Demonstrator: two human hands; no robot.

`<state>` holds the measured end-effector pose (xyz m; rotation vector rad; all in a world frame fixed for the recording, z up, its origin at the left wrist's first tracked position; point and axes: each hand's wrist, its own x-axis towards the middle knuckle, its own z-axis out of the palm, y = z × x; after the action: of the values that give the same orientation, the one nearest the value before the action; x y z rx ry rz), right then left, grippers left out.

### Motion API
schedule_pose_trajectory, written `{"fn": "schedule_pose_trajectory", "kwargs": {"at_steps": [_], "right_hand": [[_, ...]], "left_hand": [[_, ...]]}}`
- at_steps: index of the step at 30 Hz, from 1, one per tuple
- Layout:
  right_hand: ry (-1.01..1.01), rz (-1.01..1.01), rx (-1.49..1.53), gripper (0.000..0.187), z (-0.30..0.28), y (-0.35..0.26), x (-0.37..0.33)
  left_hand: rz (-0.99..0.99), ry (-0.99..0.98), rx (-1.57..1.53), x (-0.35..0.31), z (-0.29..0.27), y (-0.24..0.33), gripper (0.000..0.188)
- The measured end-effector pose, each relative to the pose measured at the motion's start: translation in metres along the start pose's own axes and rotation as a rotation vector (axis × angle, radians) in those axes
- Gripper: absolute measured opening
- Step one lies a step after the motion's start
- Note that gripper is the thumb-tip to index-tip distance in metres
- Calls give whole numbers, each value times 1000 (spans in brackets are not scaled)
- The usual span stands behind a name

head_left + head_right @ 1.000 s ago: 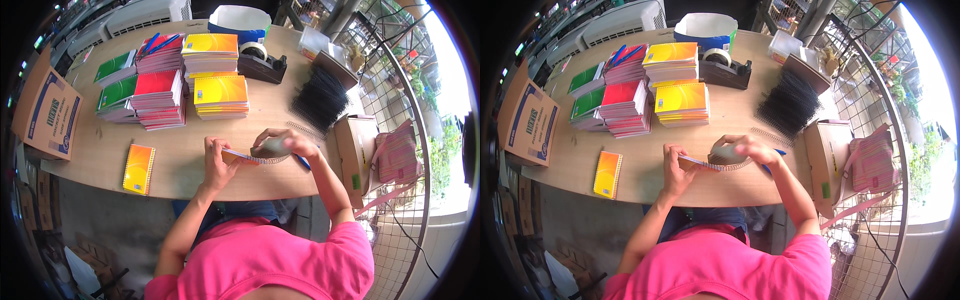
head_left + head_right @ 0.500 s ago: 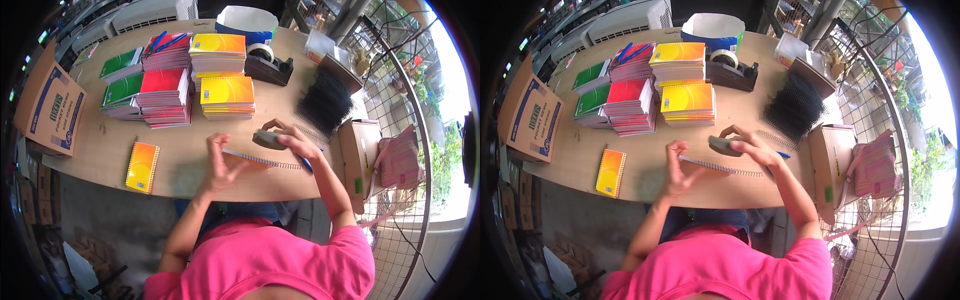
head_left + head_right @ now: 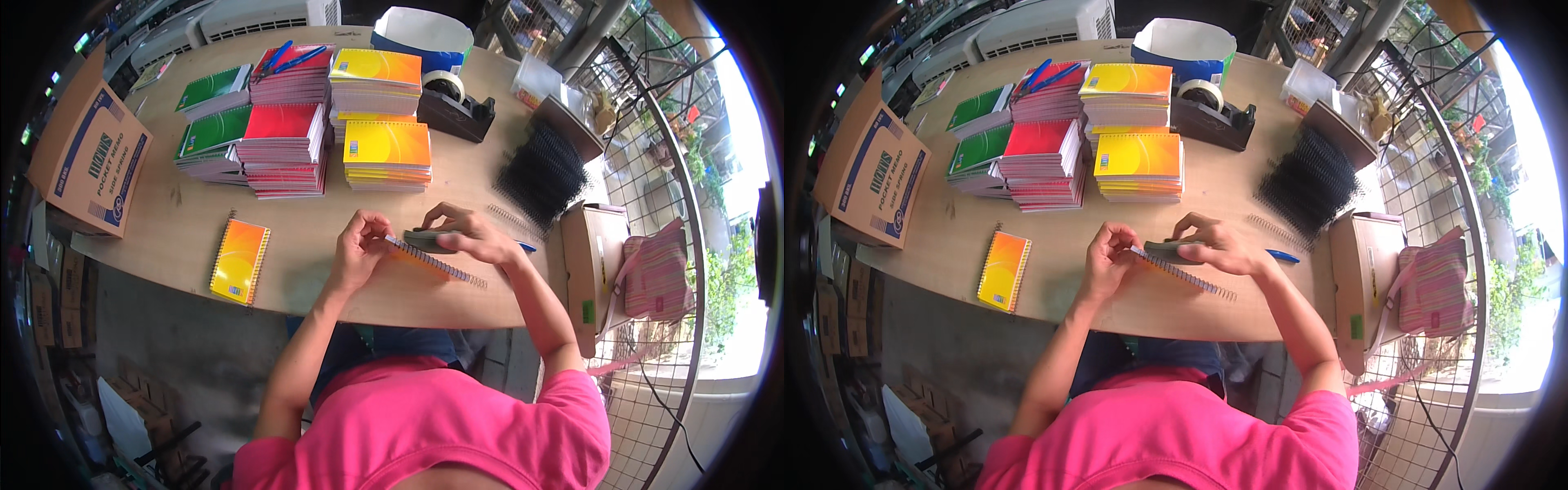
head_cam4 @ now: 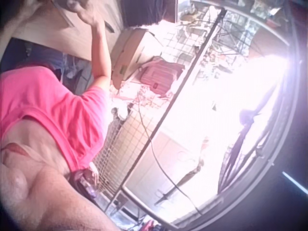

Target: The person assembles notebooks by picking up a stack of paper, inserting a plastic spiral binding through pre-punched holes, and using shears to trim and secure the ends of the spiral.

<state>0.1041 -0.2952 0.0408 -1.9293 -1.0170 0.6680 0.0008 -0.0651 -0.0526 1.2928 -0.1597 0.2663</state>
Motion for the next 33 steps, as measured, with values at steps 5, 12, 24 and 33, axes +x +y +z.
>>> {"fn": "schedule_pose_trajectory", "kwargs": {"at_steps": [5, 12, 24, 33], "right_hand": [[-53, 61, 56, 49, -4, 1, 7], [537, 68, -432, 65, 0, 8, -51], [714, -195, -748, 49, 9, -23, -61], [342, -728, -1225, 43, -8, -86, -1]], "left_hand": [[-62, 3, -4, 1, 0, 0, 40], [-56, 69, 2, -15, -6, 10, 43], [-136, 166, -59, -24, 22, 53, 65], [-233, 187, 43, -25, 27, 65, 72]]}}
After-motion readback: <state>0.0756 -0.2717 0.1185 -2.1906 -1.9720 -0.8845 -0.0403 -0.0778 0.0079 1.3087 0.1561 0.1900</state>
